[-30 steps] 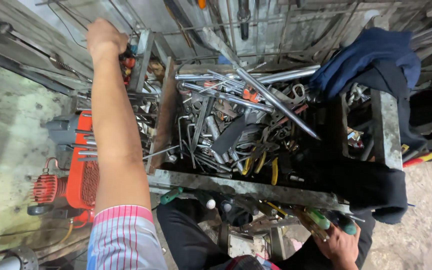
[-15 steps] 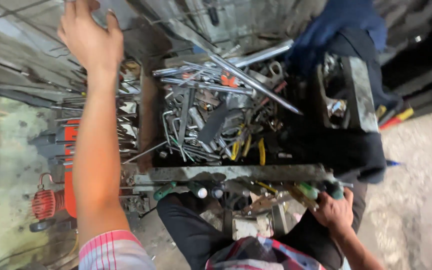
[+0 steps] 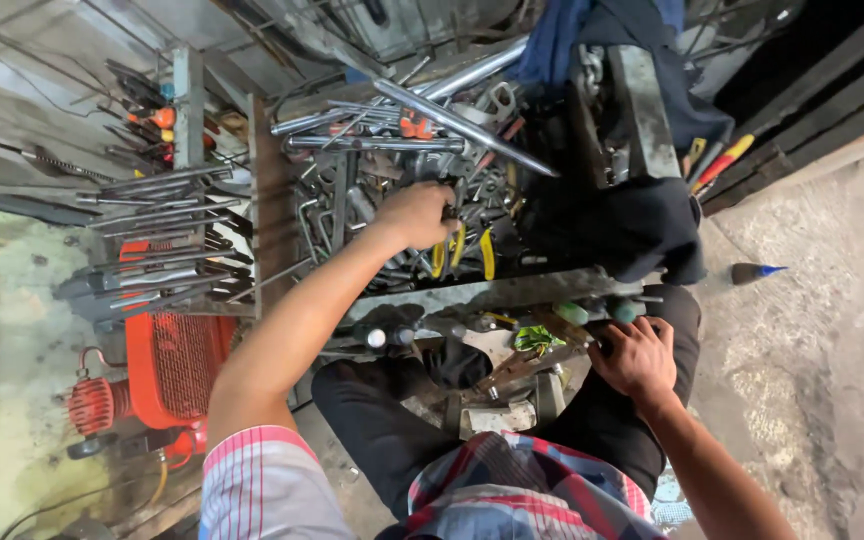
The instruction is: Organize various motorcycle tools and metal parts on a workbench and clean a component with a cloth.
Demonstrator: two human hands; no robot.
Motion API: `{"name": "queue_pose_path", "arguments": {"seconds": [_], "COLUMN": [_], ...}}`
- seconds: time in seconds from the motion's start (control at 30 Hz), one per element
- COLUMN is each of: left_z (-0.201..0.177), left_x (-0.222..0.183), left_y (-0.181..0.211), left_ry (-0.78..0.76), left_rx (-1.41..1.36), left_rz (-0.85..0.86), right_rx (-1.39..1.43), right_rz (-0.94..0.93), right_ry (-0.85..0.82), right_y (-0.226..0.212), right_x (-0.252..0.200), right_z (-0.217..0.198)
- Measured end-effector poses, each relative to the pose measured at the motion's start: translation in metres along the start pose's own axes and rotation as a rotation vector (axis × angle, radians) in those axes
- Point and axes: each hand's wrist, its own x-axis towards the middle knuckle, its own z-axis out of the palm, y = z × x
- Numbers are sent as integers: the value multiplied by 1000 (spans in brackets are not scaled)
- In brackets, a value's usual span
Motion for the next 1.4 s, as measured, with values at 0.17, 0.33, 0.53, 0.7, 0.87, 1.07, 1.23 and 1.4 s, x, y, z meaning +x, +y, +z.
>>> {"name": "queue_pose_path", "arguments": {"seconds": [0.17,0.33,0.53,0.7,0.87,1.07,1.23,1.4], "left_z": [3,1,16,25,26,27,20,-12], "left_x": [3,-6,-7,-14,-23,-29,-47,-68], "left_y": [20,24,18,17,22,19,10,7], "left_ry": [19,-9,-1,71,119,179,314,470], "left_rx": [70,100,4,-54,-19,18,-47,-195], "left_rz": [-21,-228,-227,-299,-257,-200,-120,-103], "right_rx": [28,35,68,31,23,27,25,24], "right_rz": [-39,-44,-41,-26,-20,-26,4,-10], "right_ry": [77,28,51,-6,-11,-4,-29,-16], "right_y": [7,9,9,6,6,9,7,5], "right_x": [-5,-9,-6,-4,-6,-6,-7,-4], "right_z": [0,0,-4,-7,-7,-6,-5,-8]}}
